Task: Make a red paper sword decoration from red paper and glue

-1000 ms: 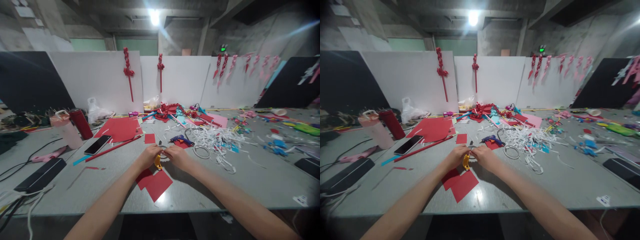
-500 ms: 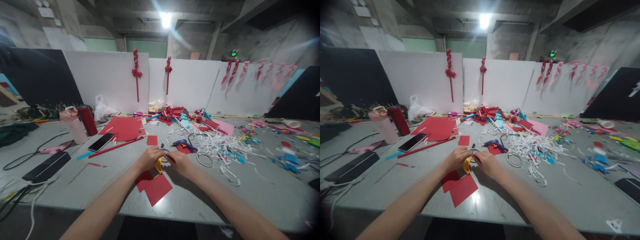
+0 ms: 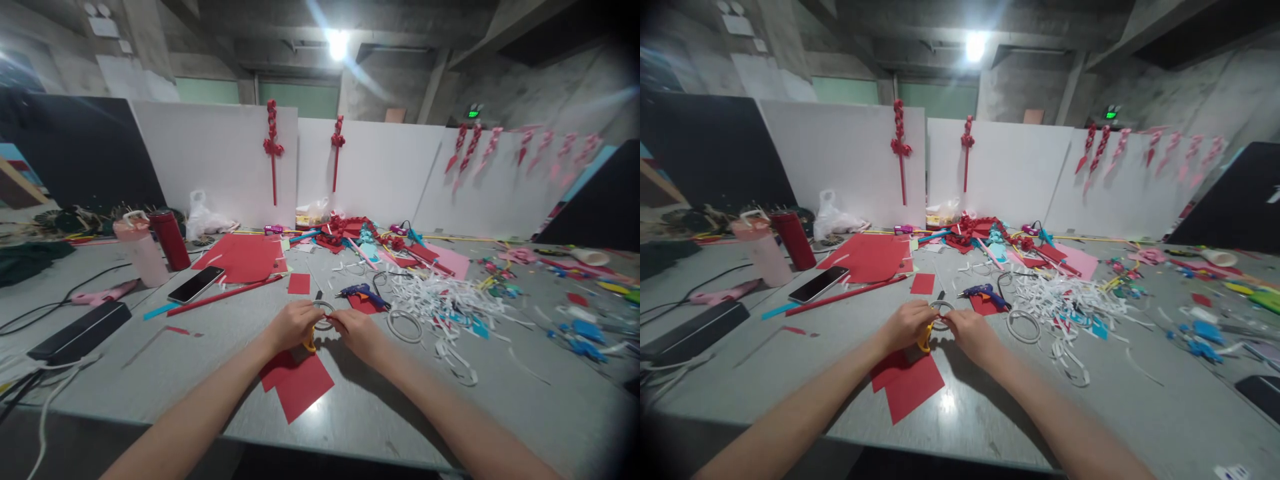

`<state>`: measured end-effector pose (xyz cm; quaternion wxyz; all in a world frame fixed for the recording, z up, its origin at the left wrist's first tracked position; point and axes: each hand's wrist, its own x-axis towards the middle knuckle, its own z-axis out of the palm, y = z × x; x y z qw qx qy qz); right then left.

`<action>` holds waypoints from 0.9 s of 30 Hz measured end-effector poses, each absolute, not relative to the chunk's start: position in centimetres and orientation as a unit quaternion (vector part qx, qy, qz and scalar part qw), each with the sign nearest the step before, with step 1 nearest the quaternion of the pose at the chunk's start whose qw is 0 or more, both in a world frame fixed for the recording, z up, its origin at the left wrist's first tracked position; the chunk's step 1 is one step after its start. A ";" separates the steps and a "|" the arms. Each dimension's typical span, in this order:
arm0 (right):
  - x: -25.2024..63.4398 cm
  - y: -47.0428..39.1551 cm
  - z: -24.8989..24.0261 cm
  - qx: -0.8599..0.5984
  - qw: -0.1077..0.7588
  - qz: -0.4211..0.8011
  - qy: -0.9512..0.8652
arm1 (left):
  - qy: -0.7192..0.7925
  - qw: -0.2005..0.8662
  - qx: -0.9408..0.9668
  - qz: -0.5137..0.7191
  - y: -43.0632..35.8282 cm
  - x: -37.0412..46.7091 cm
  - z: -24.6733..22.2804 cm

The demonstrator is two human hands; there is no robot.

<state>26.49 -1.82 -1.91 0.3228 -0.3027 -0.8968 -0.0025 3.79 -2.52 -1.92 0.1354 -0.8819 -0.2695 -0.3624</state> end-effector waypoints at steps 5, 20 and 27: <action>26.5 -1.8 -2.0 -0.290 0.332 -0.020 -0.897 | -0.260 0.132 -0.876 -0.385 -2.7 4.0 -1.6; 26.6 -1.9 -1.6 -0.315 0.306 0.026 -0.898 | -0.268 0.094 -0.882 -0.376 -2.6 3.9 -1.8; 26.8 -2.0 -0.8 -0.313 0.317 0.083 -0.891 | -0.310 0.009 -0.868 -0.387 -2.5 3.4 -1.6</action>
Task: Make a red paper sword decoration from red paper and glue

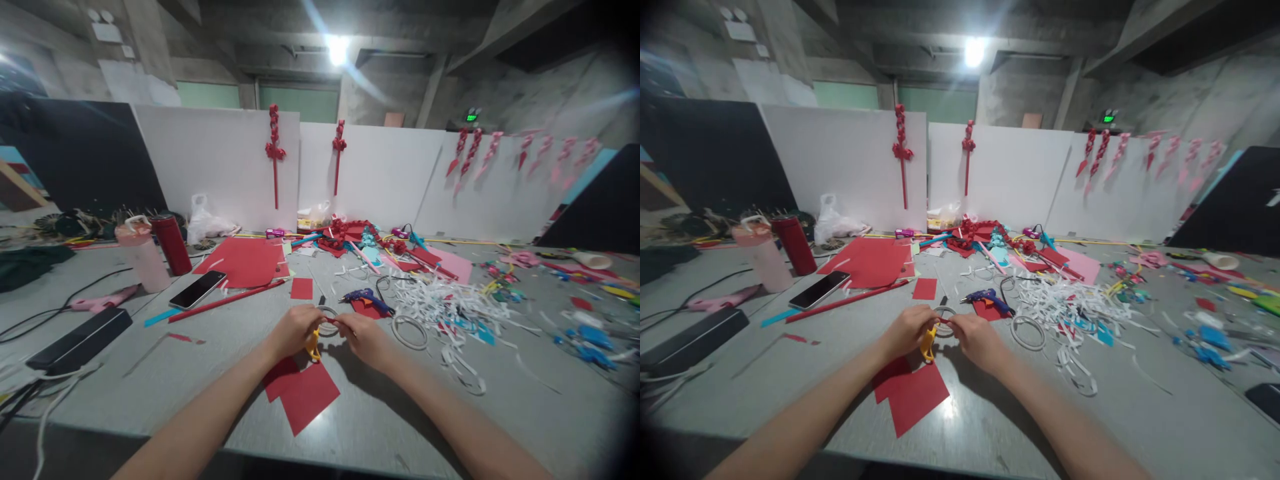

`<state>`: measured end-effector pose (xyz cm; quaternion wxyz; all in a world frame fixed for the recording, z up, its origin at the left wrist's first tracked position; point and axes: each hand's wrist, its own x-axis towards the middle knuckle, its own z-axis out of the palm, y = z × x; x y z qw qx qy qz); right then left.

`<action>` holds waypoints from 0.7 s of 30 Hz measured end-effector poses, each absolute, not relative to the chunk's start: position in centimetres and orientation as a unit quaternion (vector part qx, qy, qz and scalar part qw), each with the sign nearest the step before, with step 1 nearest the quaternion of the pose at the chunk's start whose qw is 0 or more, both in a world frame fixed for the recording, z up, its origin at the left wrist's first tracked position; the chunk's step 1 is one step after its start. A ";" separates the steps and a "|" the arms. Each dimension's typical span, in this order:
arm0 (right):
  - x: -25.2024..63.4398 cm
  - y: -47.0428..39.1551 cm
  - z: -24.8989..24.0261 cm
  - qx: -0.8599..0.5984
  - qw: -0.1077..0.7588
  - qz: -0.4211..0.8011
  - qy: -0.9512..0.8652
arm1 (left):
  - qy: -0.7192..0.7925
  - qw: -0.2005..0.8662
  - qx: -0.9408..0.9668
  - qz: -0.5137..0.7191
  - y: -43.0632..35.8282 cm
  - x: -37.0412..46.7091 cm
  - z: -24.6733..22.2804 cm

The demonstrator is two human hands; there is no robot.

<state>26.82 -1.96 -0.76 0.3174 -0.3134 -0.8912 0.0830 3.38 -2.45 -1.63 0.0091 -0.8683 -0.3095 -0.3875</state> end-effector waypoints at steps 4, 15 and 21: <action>26.9 -2.1 0.1 -0.345 0.345 0.178 -0.854 | -0.353 -0.087 -0.845 -0.392 -2.4 3.4 -1.3; 27.1 -1.5 0.4 -0.384 0.339 0.252 -0.821 | -0.345 -0.221 -0.809 -0.422 -2.9 3.8 -0.8; 27.1 -1.6 0.6 -0.382 0.322 0.238 -0.833 | -0.305 -0.196 -0.819 -0.444 -2.8 3.7 -1.0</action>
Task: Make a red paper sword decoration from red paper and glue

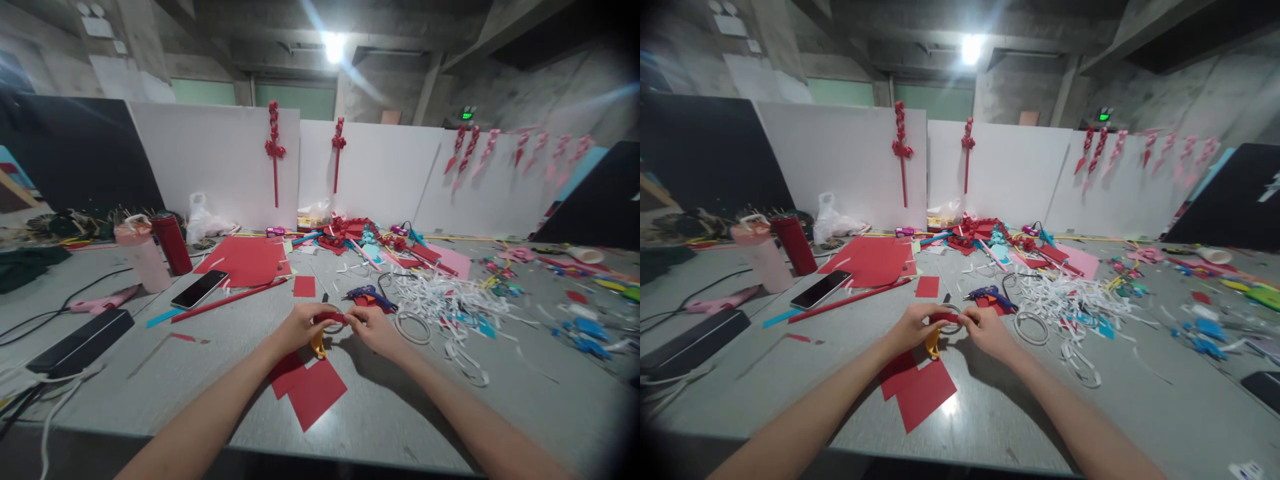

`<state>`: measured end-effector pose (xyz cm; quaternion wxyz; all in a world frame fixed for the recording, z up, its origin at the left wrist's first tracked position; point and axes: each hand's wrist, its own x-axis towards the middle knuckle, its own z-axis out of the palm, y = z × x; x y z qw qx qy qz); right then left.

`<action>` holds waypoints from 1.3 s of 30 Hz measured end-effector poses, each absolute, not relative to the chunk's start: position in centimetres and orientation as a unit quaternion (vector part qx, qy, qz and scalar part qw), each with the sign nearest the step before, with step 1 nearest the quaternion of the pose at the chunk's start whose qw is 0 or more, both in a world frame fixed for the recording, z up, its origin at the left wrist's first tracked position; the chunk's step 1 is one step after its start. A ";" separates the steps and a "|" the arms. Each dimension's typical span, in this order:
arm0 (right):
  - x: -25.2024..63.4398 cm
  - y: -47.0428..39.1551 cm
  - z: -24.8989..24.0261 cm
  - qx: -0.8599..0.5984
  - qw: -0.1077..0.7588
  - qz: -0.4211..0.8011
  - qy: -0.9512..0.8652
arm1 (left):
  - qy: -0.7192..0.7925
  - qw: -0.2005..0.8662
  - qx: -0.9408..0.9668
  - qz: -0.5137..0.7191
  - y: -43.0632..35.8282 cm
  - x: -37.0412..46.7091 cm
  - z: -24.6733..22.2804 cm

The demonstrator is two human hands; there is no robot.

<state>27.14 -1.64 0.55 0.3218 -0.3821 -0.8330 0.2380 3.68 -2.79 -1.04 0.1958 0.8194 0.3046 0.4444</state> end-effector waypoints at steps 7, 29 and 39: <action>26.9 -2.1 1.1 -0.354 0.345 0.209 -0.844 | 0.299 0.184 0.831 0.432 -2.8 3.6 -0.9; 27.6 -0.8 -0.5 -0.242 0.386 0.048 -0.889 | 0.303 0.169 0.816 0.462 -2.7 3.7 -1.1; 27.4 -0.8 -0.3 -0.201 0.420 0.019 -0.885 | 0.363 0.260 0.743 0.499 -3.1 4.8 -0.7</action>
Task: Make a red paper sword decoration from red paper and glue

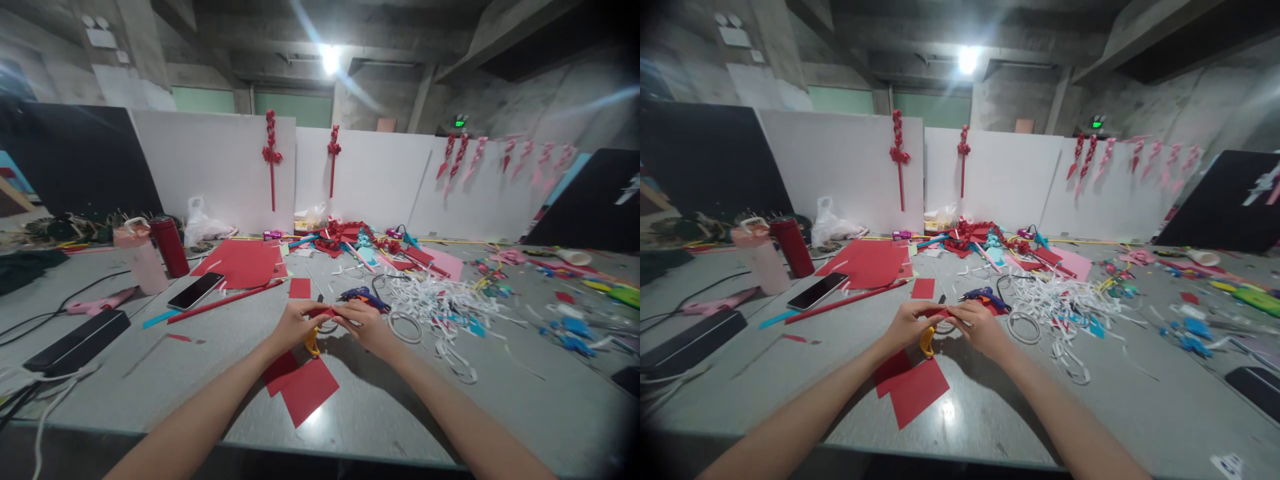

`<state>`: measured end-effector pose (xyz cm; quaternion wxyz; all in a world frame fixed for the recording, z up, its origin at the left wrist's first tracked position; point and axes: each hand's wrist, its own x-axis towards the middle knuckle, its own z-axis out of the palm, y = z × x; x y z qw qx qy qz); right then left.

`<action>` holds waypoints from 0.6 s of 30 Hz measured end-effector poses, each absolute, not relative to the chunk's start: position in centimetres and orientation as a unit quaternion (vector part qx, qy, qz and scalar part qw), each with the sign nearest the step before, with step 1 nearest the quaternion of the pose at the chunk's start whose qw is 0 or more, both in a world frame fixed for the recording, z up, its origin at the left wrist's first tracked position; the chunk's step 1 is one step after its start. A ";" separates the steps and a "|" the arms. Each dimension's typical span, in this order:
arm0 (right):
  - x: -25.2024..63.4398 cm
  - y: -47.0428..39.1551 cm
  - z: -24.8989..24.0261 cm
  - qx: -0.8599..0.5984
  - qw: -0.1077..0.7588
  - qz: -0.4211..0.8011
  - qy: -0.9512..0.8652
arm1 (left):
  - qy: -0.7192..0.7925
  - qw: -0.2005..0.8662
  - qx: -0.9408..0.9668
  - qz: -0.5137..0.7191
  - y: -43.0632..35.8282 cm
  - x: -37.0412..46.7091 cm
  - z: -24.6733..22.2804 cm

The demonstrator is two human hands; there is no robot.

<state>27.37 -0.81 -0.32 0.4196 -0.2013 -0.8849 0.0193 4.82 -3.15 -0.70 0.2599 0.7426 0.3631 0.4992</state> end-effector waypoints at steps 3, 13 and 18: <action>27.3 -0.7 -0.4 -0.203 0.427 0.013 -0.881 | 0.368 0.347 0.698 0.507 -3.3 5.3 -0.6; 27.0 -0.6 -0.5 -0.199 0.405 -0.014 -0.892 | 0.381 0.468 0.625 0.496 -3.0 5.4 -0.4; 26.8 -0.9 -0.7 -0.204 0.419 -0.006 -0.885 | 0.379 0.482 0.616 0.495 -3.0 5.4 0.0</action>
